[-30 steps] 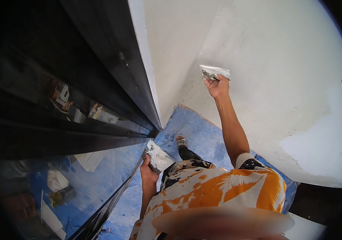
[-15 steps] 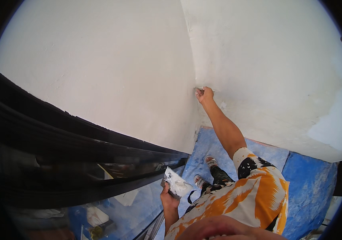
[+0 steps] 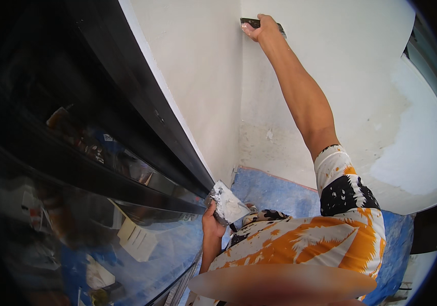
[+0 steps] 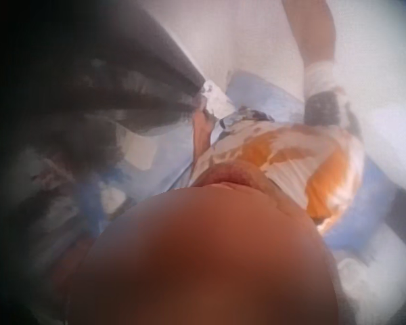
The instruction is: The person applies white plaster to a wall using a putty knife and a hawk. They repeatedly scoop plaster from the hawk and smooth it onto the wall surface, working along the upper section near the ceiling.
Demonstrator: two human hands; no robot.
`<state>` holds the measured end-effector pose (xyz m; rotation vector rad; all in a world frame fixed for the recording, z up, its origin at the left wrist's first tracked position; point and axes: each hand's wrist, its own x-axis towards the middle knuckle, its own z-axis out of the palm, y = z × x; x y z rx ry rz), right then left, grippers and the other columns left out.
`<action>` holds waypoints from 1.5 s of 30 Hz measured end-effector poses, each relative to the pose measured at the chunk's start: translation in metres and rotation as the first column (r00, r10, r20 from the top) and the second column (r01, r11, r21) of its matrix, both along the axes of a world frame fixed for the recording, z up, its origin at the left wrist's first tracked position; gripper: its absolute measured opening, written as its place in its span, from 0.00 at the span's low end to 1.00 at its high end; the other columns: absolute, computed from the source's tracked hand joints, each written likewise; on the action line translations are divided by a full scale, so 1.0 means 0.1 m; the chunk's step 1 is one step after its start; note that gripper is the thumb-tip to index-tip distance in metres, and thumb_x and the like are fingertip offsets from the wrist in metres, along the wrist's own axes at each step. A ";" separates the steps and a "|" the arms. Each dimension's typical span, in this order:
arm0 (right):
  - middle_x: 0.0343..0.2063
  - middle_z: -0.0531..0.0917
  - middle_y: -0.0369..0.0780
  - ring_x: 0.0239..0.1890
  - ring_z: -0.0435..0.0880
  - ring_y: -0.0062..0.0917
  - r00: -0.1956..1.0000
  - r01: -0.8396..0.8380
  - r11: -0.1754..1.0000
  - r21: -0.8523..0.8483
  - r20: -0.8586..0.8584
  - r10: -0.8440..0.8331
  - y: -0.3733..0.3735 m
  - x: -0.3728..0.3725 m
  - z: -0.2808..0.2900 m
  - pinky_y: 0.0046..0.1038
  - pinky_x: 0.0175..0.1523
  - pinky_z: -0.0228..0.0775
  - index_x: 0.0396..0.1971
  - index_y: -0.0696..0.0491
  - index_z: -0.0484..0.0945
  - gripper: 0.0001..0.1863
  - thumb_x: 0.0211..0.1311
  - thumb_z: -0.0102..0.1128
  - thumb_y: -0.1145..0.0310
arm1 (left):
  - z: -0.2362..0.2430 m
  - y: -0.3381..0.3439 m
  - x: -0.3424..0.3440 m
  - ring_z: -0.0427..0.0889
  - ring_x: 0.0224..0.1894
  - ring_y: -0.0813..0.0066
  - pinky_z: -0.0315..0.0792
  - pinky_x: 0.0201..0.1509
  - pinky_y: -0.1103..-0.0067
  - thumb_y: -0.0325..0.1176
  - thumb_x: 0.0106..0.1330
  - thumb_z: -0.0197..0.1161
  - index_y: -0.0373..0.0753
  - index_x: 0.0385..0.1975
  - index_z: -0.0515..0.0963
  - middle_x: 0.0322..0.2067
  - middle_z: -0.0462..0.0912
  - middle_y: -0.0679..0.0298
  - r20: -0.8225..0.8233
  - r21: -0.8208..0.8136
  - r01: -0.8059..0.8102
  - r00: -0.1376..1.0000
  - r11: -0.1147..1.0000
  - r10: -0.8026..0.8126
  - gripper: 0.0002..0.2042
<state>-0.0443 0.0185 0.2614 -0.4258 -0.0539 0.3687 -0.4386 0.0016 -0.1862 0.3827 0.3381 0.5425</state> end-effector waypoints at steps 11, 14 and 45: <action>0.49 0.79 0.47 0.50 0.80 0.37 -0.104 0.451 0.869 -0.204 0.955 0.278 -1.82 -1.78 -1.83 0.34 0.49 0.76 0.54 0.53 0.72 0.24 0.54 0.59 0.77 | 1.70 -0.02 0.66 0.82 0.48 0.62 0.75 0.55 0.67 0.36 0.70 0.53 0.35 0.53 0.73 0.49 0.81 0.57 0.120 0.097 0.070 0.989 0.993 -0.082 0.17; 0.46 0.80 0.48 0.47 0.81 0.39 -0.437 0.774 0.633 -0.033 0.695 0.570 -2.13 -2.11 -2.07 0.35 0.44 0.78 0.56 0.47 0.72 0.31 0.47 0.62 0.79 | 1.91 -0.04 0.61 0.83 0.46 0.64 0.76 0.52 0.69 0.36 0.69 0.53 0.34 0.53 0.74 0.47 0.82 0.58 0.092 0.150 0.163 0.980 0.975 -0.178 0.17; 0.55 0.74 0.46 0.59 0.70 0.44 -0.281 0.696 0.643 -0.319 0.703 0.653 -2.14 -2.01 -2.61 0.42 0.62 0.64 0.60 0.43 0.72 0.32 0.54 0.57 0.83 | 1.31 -0.27 0.94 0.80 0.50 0.64 0.73 0.57 0.65 0.30 0.69 0.51 0.32 0.52 0.72 0.47 0.80 0.57 0.046 -0.077 0.001 0.999 0.997 0.003 0.15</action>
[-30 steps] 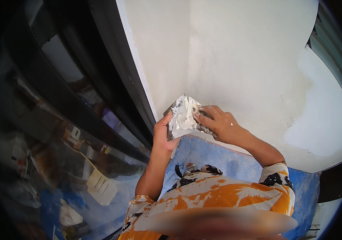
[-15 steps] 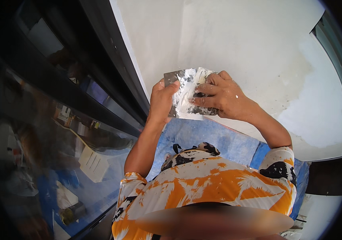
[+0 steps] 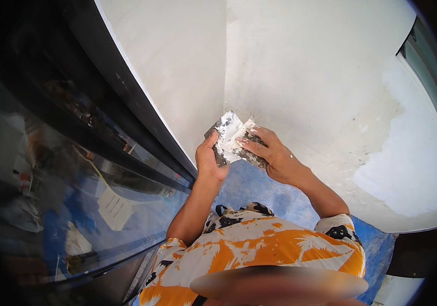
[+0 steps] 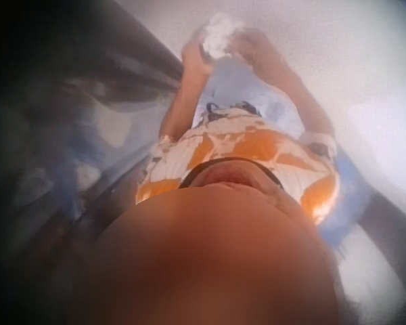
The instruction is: The person applies white plaster to a wall using a putty knife and a hawk. They repeatedly scoop plaster from the hawk and smooth it onto the wall surface, working along the upper section near the ceiling.
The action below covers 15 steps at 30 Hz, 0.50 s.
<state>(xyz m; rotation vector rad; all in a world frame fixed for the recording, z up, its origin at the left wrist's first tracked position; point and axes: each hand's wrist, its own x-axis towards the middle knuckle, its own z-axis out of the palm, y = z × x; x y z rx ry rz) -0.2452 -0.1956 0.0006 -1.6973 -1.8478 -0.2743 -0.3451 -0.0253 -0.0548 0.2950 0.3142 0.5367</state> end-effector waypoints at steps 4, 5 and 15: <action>0.51 0.76 0.46 0.58 0.71 0.43 0.919 0.312 0.942 -0.126 0.290 -0.266 -0.10 0.35 0.15 0.41 0.61 0.64 0.52 0.47 0.79 0.26 0.53 0.54 0.85 | 0.15 0.17 -0.19 0.82 0.47 0.64 0.74 0.55 0.66 0.30 0.68 0.53 0.32 0.51 0.73 0.45 0.81 0.58 -0.170 0.034 -0.119 0.978 0.992 0.123 0.14; 0.51 0.77 0.45 0.57 0.72 0.42 0.948 0.283 0.951 -0.123 0.185 -0.258 -0.13 0.44 0.23 0.40 0.60 0.64 0.51 0.47 0.80 0.26 0.52 0.54 0.86 | 0.18 0.18 -0.21 0.82 0.45 0.65 0.75 0.52 0.68 0.30 0.68 0.53 0.32 0.50 0.73 0.44 0.81 0.58 -0.081 0.156 -0.175 0.978 0.972 0.190 0.13; 0.43 0.81 0.36 0.51 0.76 0.34 0.916 -0.063 0.979 -0.195 0.378 0.134 0.44 0.34 0.85 0.37 0.56 0.65 0.39 0.42 0.86 0.24 0.43 0.61 0.85 | 0.41 0.40 -0.15 0.83 0.36 0.71 0.78 0.40 0.77 0.27 0.68 0.52 0.29 0.45 0.74 0.37 0.82 0.58 -0.043 0.599 -0.248 0.939 0.761 0.340 0.10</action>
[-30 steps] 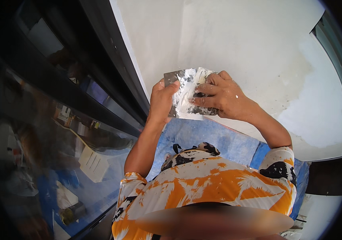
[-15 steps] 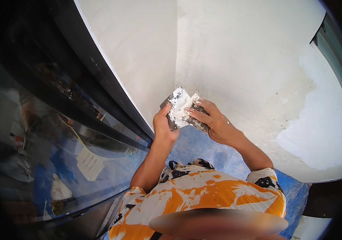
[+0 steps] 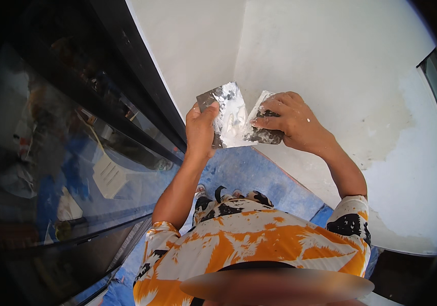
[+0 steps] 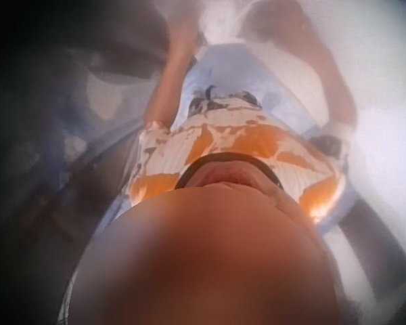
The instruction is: The person applies white plaster to a wall using a putty knife and a hawk. They repeatedly scoop plaster from the hawk and smooth it onto the wall surface, working along the upper section near the ceiling.
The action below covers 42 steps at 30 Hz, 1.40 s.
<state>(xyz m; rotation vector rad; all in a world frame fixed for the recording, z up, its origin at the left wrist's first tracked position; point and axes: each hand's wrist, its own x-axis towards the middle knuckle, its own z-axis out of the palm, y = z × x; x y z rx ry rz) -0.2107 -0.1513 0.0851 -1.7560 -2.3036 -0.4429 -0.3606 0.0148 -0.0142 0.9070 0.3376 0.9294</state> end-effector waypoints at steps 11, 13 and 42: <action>0.30 0.84 0.39 0.33 0.81 0.36 0.494 0.602 0.797 0.051 -0.808 -0.321 0.35 1.35 -0.42 0.34 0.41 0.73 0.44 0.53 0.80 0.16 0.54 0.55 0.77 | -0.82 0.13 0.06 0.84 0.42 0.65 0.80 0.47 0.70 0.26 0.68 0.51 0.31 0.49 0.73 0.42 0.81 0.58 0.130 -0.379 0.098 0.990 0.920 -0.052 0.12; 0.29 0.84 0.39 0.32 0.82 0.35 0.655 0.723 0.624 0.297 -0.581 -0.482 0.76 1.70 -0.21 0.32 0.38 0.73 0.44 0.54 0.79 0.16 0.55 0.54 0.77 | -1.22 0.20 0.04 0.84 0.42 0.65 0.79 0.47 0.70 0.26 0.67 0.53 0.33 0.49 0.74 0.42 0.82 0.59 -0.008 -0.456 0.114 0.991 0.883 -0.132 0.12; 0.47 0.75 0.39 0.37 0.74 0.28 0.498 0.606 0.518 0.604 0.220 -0.839 2.19 3.72 -0.92 0.30 0.35 0.66 0.58 0.48 0.73 0.26 0.56 0.54 0.70 | -2.48 0.18 -0.38 0.83 0.39 0.63 0.78 0.41 0.67 0.25 0.62 0.59 0.35 0.48 0.75 0.40 0.81 0.60 -0.560 -0.543 -0.372 0.828 0.753 0.004 0.14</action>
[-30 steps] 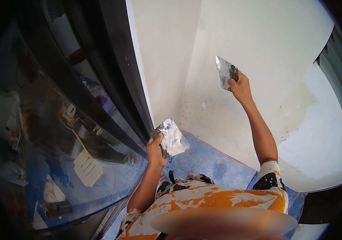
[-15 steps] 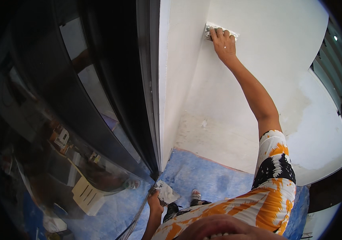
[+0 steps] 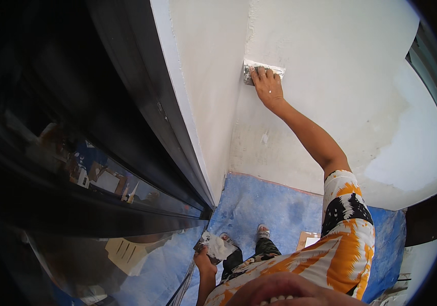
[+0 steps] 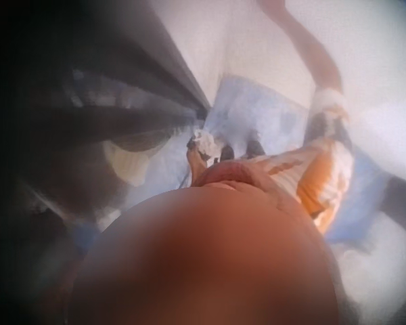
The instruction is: The person applies white plaster to a wall using a putty knife and a hawk. They repeatedly scoop plaster from the hawk and smooth it onto the wall surface, working along the upper section near the ceiling.
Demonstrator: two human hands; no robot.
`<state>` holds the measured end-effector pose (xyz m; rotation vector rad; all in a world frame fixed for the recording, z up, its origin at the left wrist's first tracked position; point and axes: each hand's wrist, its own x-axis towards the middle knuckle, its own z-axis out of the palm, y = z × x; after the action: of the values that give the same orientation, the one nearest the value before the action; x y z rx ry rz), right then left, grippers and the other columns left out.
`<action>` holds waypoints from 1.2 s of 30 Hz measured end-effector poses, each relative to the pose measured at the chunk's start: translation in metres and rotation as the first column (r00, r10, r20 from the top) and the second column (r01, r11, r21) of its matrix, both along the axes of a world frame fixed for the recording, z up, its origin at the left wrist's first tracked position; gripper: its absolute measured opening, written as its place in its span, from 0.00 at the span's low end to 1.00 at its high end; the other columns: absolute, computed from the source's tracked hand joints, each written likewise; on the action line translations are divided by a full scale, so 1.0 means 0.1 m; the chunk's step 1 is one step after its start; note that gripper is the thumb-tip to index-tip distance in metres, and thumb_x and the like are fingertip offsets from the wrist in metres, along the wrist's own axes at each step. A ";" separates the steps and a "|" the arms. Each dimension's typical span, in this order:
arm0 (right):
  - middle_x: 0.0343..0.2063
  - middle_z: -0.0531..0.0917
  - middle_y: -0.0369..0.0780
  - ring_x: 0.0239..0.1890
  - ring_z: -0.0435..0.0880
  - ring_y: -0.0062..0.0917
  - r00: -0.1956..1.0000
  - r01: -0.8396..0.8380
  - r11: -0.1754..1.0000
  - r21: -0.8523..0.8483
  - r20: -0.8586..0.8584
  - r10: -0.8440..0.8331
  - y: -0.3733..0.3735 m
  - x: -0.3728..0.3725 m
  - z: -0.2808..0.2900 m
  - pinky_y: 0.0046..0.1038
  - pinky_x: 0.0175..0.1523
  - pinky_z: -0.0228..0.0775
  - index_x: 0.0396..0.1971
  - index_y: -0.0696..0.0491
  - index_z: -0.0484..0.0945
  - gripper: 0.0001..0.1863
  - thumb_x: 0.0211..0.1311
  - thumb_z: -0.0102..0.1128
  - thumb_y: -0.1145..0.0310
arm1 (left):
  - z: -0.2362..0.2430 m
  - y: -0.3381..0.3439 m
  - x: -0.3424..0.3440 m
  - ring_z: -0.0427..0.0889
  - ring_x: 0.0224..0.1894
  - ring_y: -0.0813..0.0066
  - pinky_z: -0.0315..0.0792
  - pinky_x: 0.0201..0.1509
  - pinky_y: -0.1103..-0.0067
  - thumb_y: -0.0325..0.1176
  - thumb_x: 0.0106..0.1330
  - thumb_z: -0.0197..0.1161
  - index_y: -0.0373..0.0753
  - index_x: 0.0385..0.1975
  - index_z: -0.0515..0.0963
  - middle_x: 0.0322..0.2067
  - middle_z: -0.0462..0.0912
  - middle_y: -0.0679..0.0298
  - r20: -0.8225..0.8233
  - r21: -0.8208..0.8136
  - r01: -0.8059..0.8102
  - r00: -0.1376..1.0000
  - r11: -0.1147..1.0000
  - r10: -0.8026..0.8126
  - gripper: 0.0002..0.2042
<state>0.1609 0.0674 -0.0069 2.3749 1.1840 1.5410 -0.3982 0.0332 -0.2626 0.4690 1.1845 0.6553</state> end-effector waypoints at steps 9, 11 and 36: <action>0.41 0.78 0.36 0.39 0.76 0.31 0.935 -0.136 0.935 0.329 0.355 0.011 -0.08 -0.12 2.14 0.35 0.38 0.67 0.49 0.48 0.77 0.18 0.56 0.56 0.70 | -0.02 0.06 0.00 0.83 0.38 0.63 0.78 0.41 0.67 0.25 0.62 0.59 0.35 0.47 0.75 0.39 0.81 0.60 0.090 0.001 0.000 0.996 1.000 0.000 0.13; 0.47 0.78 0.43 0.47 0.76 0.36 0.984 -0.081 0.948 0.307 0.179 0.027 0.03 -0.14 2.22 0.41 0.48 0.69 0.48 0.55 0.75 0.16 0.60 0.56 0.68 | -0.04 0.07 -0.02 0.83 0.38 0.63 0.78 0.40 0.67 0.25 0.62 0.59 0.36 0.46 0.75 0.39 0.81 0.60 0.116 0.024 0.032 0.993 0.999 -0.034 0.12; 0.42 0.80 0.29 0.36 0.76 0.27 0.935 -0.151 0.905 0.399 0.353 0.000 -0.31 -0.42 1.96 0.31 0.36 0.65 0.51 0.40 0.77 0.26 0.50 0.57 0.76 | 0.02 0.07 0.02 0.83 0.40 0.61 0.77 0.42 0.66 0.26 0.62 0.60 0.35 0.48 0.74 0.42 0.81 0.58 0.104 0.016 0.056 0.993 0.998 -0.058 0.14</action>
<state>0.1187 0.0368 0.1892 2.1487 0.9510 2.3292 -0.3959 0.0403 -0.2602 0.4727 1.0651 0.6314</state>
